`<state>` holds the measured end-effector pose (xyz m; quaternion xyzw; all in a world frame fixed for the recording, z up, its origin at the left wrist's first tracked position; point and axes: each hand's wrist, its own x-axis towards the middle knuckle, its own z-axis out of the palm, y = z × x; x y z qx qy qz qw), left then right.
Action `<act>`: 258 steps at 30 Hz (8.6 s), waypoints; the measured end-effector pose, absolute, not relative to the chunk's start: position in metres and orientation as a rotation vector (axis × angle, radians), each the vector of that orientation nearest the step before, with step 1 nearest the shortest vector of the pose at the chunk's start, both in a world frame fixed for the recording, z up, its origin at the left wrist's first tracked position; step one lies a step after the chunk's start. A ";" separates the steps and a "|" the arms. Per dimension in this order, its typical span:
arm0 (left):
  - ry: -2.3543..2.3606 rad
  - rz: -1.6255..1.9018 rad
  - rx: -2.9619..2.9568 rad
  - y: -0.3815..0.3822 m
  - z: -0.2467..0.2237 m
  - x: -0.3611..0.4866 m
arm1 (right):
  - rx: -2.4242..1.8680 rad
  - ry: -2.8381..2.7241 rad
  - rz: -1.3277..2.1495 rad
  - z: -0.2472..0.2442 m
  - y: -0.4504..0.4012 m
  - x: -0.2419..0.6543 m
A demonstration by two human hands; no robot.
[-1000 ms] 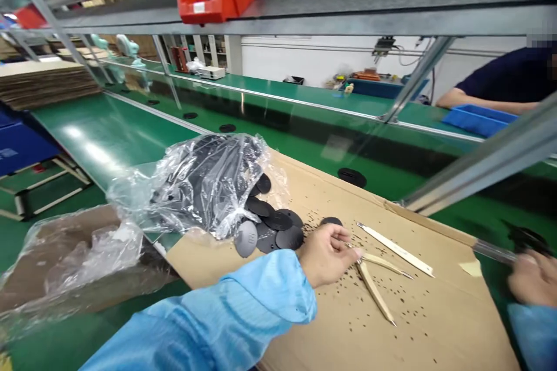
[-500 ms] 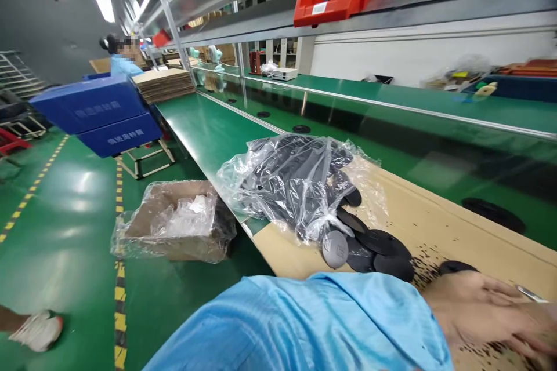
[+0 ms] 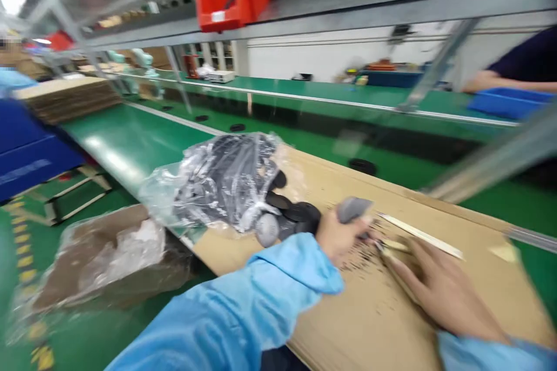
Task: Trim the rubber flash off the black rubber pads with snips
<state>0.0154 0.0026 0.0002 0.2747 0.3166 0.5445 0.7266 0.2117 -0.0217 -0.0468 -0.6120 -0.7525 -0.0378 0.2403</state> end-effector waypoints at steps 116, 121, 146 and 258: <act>0.697 0.949 0.413 0.004 -0.008 0.010 | -1.464 -2.294 -0.051 -0.007 -0.062 0.170; 0.738 0.967 0.414 0.003 -0.009 0.010 | -1.502 -2.300 -0.016 -0.007 -0.063 0.169; 0.798 1.557 0.529 0.015 -0.013 0.010 | -1.690 -2.049 -0.198 -0.024 -0.048 0.190; 0.736 1.190 0.762 0.003 -0.019 0.017 | -1.279 -1.604 0.146 -0.004 -0.033 0.118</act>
